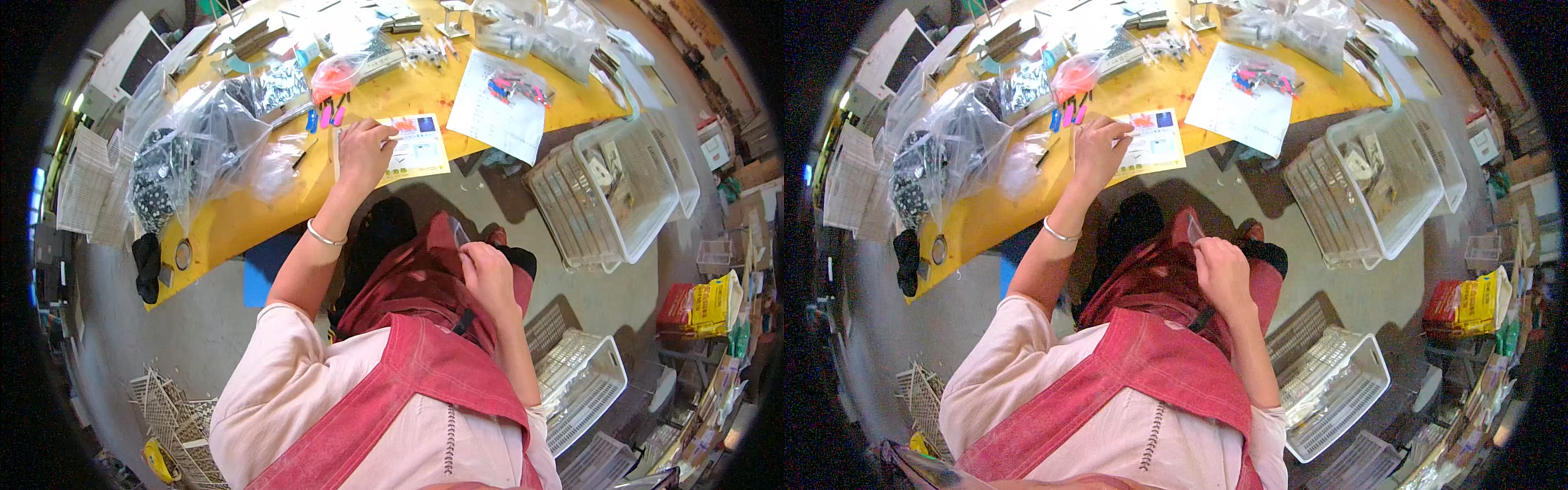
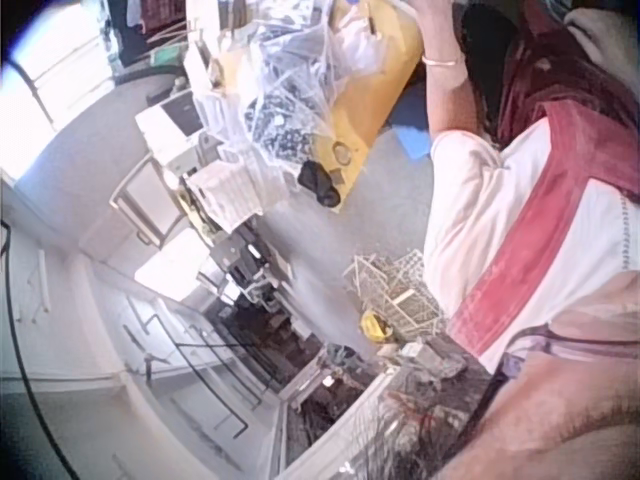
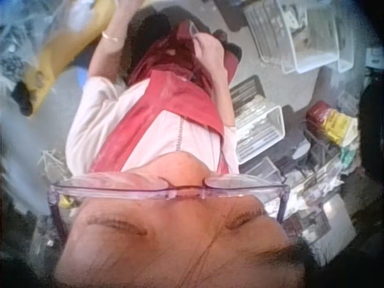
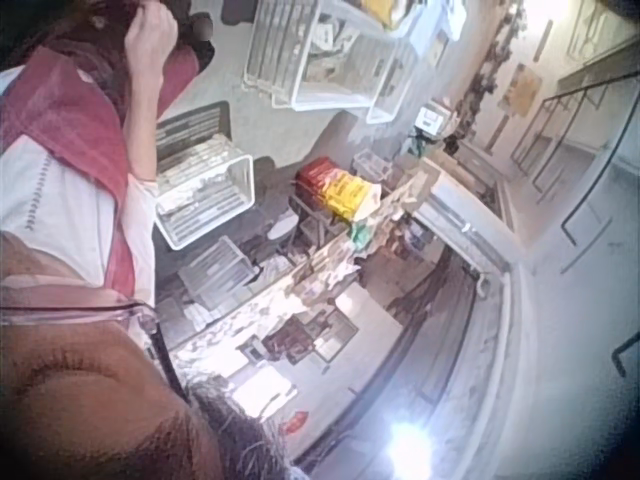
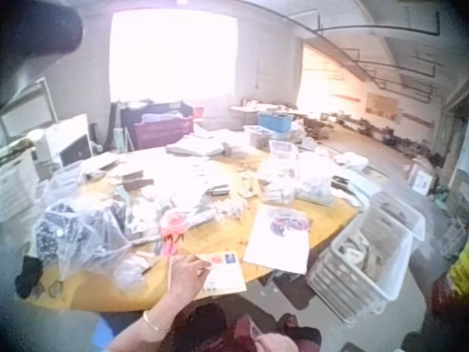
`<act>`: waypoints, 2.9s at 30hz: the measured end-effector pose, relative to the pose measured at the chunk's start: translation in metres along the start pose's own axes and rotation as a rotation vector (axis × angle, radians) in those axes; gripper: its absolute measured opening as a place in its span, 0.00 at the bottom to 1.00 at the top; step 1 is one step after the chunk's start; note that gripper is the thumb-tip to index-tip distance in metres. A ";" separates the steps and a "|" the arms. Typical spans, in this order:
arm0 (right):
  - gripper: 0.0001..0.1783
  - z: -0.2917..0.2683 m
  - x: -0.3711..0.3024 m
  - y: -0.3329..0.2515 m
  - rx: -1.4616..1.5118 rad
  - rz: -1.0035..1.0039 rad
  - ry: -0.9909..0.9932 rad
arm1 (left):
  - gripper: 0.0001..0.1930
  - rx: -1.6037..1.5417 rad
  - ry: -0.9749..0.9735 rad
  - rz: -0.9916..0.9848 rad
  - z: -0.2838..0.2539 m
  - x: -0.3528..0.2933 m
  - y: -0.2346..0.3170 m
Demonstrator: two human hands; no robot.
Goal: The person assembles a small craft kit at a cluttered workbench. They open a plastic bag, remove small components, and use a wooden stick to apply adhesive to a card. The person then places the components onto the card and sets the finished piece aside.
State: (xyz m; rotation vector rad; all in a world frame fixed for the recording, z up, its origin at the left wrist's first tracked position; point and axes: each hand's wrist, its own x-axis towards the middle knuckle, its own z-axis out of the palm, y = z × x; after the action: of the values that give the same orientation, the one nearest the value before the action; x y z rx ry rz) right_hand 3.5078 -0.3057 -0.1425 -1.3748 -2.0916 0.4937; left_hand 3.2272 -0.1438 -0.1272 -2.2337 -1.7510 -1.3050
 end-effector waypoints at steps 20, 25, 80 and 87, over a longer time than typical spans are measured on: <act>0.09 0.017 0.048 -0.102 0.137 -0.281 -0.213 | 0.41 -0.650 -0.235 -0.291 -0.064 -0.160 0.071; 0.11 0.024 0.064 -0.112 0.226 -0.351 -0.302 | 0.36 -0.689 -0.159 -0.397 -0.069 -0.162 0.057; 0.04 0.040 0.200 0.005 0.215 0.048 0.245 | 0.45 -0.646 -0.318 -0.644 -0.070 -0.109 0.026; 0.06 0.029 0.234 0.019 -0.312 -0.186 0.204 | 0.42 -0.720 -0.310 -0.582 -0.068 -0.120 0.027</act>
State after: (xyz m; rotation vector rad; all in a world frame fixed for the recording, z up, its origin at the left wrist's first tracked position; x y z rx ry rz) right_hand 3.4318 -0.0837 -0.1138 -1.3150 -2.1597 -0.0511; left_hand 3.2067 -0.2820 -0.1440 -2.4364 -2.4893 -2.0702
